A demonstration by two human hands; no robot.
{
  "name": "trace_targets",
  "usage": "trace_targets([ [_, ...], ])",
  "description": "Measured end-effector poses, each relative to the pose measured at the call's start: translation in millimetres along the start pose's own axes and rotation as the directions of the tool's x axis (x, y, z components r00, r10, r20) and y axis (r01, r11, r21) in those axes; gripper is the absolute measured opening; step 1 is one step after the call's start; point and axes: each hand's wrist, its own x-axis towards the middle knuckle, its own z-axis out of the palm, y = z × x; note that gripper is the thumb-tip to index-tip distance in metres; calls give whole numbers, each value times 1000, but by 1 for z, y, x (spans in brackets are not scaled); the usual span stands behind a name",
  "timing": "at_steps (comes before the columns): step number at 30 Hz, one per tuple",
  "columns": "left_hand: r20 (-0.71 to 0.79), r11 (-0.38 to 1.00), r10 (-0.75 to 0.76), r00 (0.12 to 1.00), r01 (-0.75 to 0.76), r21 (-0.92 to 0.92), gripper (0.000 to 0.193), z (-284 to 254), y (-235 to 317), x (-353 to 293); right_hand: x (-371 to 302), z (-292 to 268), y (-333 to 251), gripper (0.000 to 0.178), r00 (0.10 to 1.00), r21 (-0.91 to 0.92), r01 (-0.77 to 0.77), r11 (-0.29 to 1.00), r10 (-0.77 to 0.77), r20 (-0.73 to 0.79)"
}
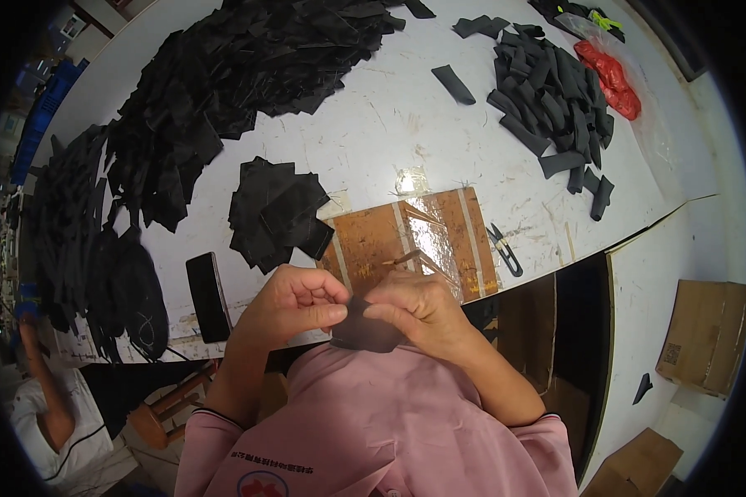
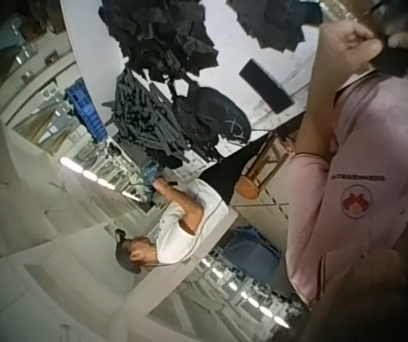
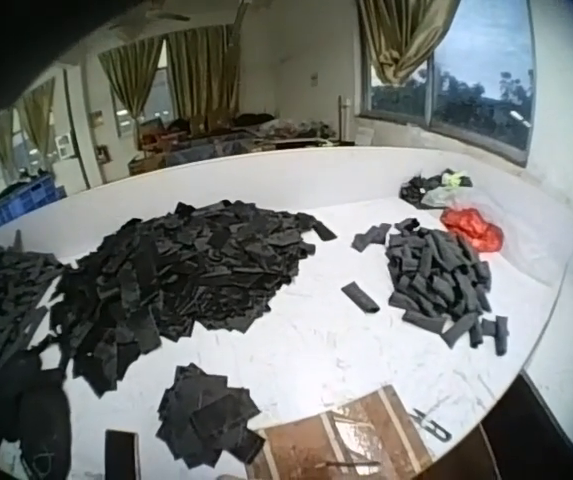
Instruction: Manually wrapping and folding black foam components into finished parts on a production line.
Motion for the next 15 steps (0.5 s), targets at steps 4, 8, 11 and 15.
trace_targets([
  [4,111,996,-83,990,80,31,14,-8,2,1,3,0,1,7,989,-47,124,991,-120,83],
  [8,145,981,-156,977,171,-96,13,-14,-7,2,2,1,4,6,981,-49,169,984,-164,104],
  [11,131,981,-163,978,174,-84,11,-11,-8,1,2,2,5,7,979,-50,175,983,-168,113],
  [15,-42,979,-138,990,143,142,6,-1,-10,-6,4,4,4,10,966,-184,241,953,-218,138],
])
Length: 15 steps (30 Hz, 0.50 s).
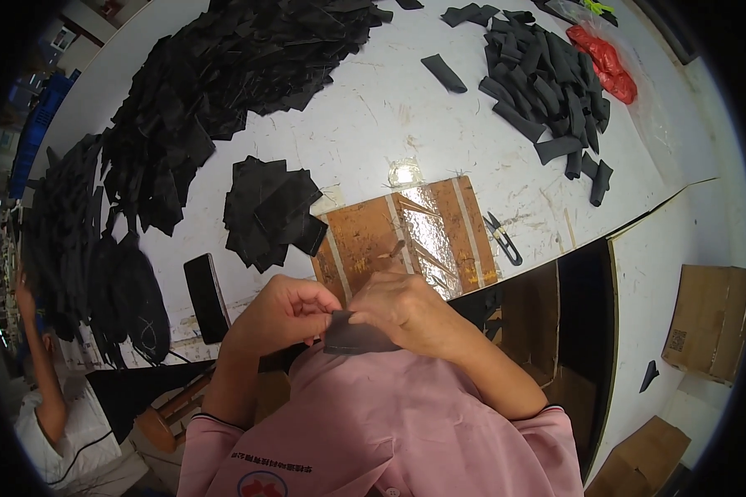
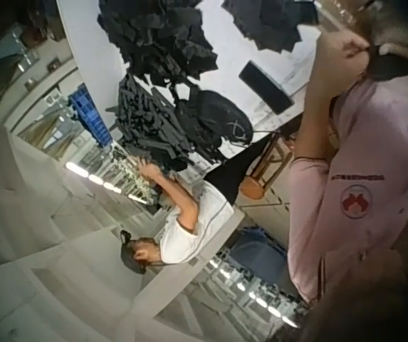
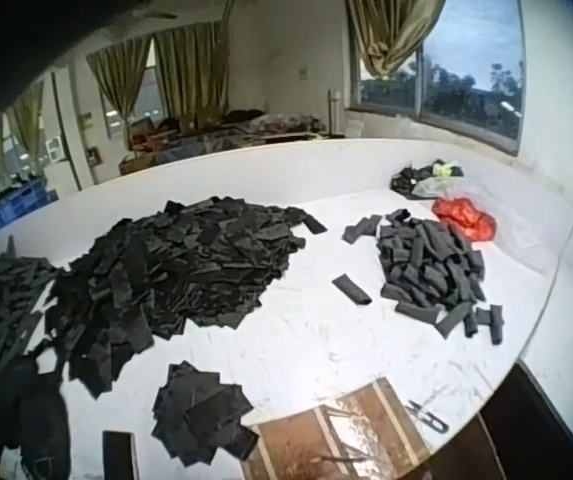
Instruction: Manually wrapping and folding black foam components into finished parts on a production line.
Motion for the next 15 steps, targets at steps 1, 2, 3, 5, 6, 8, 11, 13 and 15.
trace_targets([
  [1,1,1000,1,1000,-1,3,6,5,2,-3,0,2,1,13,999,-77,30,997,-31,-8],
  [2,-131,980,76,988,-49,193,3,11,6,-6,0,5,1,16,998,-153,60,986,-63,-14],
  [3,-246,923,174,954,-71,378,3,15,7,-8,3,9,-3,16,998,-155,62,986,-65,-15],
  [5,-372,915,258,892,-101,391,1,22,0,-9,7,17,-17,23,913,-598,-8,801,-238,-330],
  [6,-487,906,332,808,-128,404,3,25,-4,-10,4,19,-22,23,911,-599,-7,801,-241,-333],
  [8,-515,931,318,796,-159,330,4,31,-9,-11,0,23,-29,26,942,-369,-39,929,-89,-324],
  [11,-550,916,395,736,-269,298,6,42,-21,-8,0,32,-15,28,950,-16,-89,996,80,-301],
  [13,-572,817,544,613,-232,528,6,50,-20,-7,5,33,-13,22,953,133,-154,979,182,-242],
  [15,-582,730,647,493,-180,659,7,52,-32,-2,10,35,-11,20,958,-123,-85,989,47,-283],
])
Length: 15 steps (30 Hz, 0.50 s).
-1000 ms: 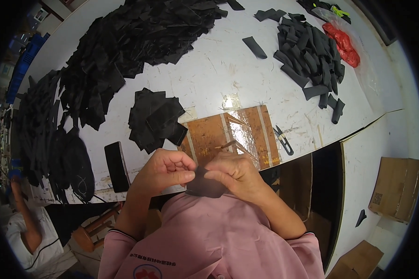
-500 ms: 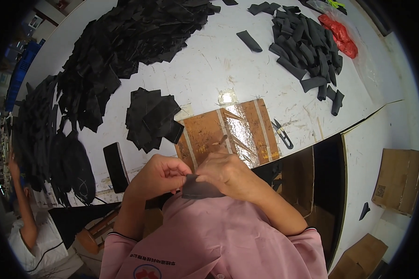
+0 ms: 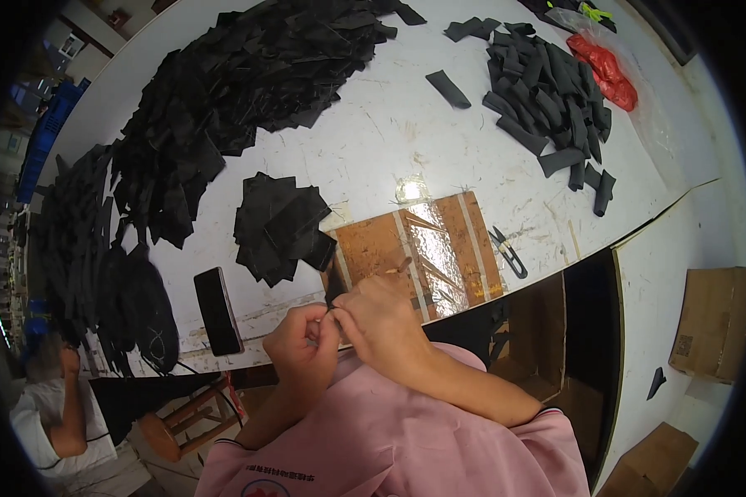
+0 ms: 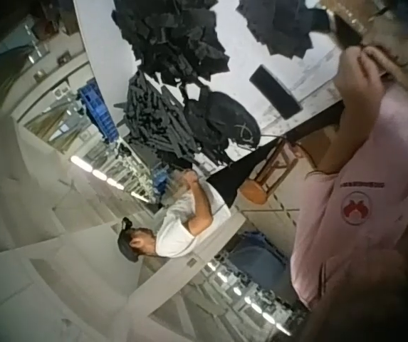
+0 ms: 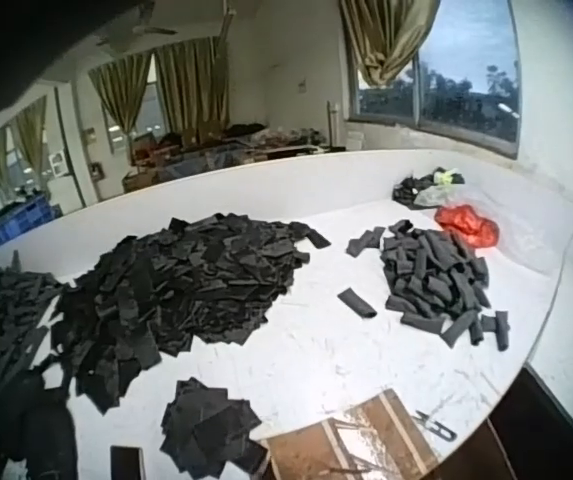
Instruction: Manually wrapping and folding black foam components into finished parts on a production line.
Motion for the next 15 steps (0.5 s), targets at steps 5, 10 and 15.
trace_targets([
  [5,-19,779,-455,890,388,-492,12,6,-7,9,3,19,16,12,984,-138,-8,990,-17,-176],
  [10,476,204,-330,815,554,-807,19,-13,-15,20,1,11,16,2,824,722,-507,470,510,247],
  [15,5,727,-347,938,272,-631,24,14,-21,19,-6,17,18,5,728,849,-500,-173,447,520],
])
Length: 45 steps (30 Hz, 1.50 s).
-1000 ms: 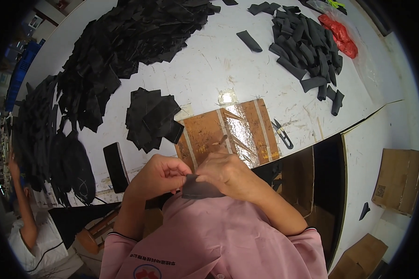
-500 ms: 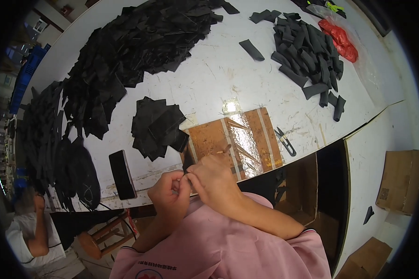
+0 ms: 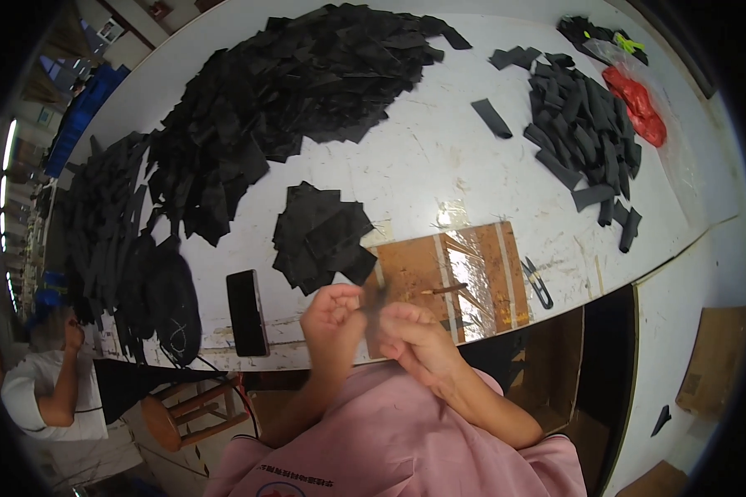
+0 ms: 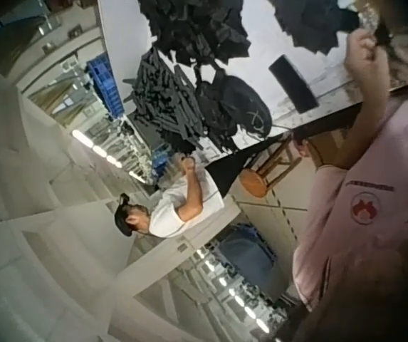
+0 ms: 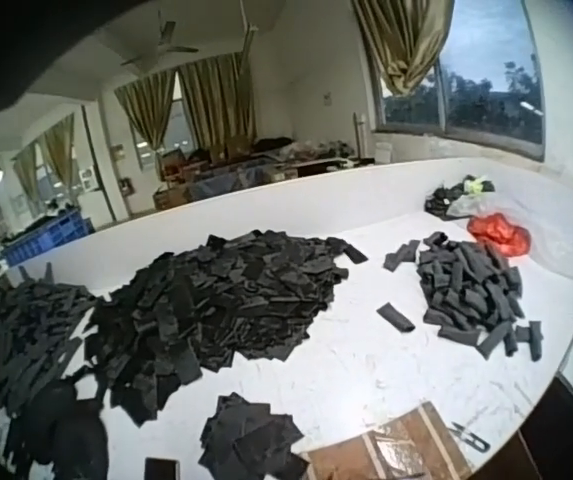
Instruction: Manually wrapping and folding black foam components into finished parts on a production line.
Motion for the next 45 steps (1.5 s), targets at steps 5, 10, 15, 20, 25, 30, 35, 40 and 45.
trace_targets([
  [5,11,984,166,986,-166,66,21,0,2,-6,-1,-2,0,14,993,-280,95,955,-111,-42],
  [10,646,502,-278,711,681,-534,31,-10,30,-16,-12,-3,-2,15,984,-257,160,953,-176,-38],
  [15,630,879,-279,725,457,-137,40,2,61,-14,-22,-8,-13,13,916,-253,402,880,-383,122],
  [20,393,1000,-9,920,14,-11,24,22,36,-28,-38,9,-36,6,708,-754,602,264,-613,351],
  [25,365,976,213,906,-211,-46,18,42,53,-21,-57,36,-61,4,596,-827,555,-94,-648,474],
  [30,568,807,-72,820,382,-450,14,54,90,1,-69,53,-90,9,682,-863,505,-2,-612,400],
  [35,880,586,175,441,672,-453,26,59,114,10,-75,72,-108,17,779,-737,600,310,-437,450],
  [40,835,290,-55,548,808,-512,26,63,69,33,-42,31,-109,23,943,-671,302,677,-314,108],
  [45,784,157,-223,580,815,-558,26,51,27,39,-19,-9,-91,21,978,-542,204,815,-192,78],
])
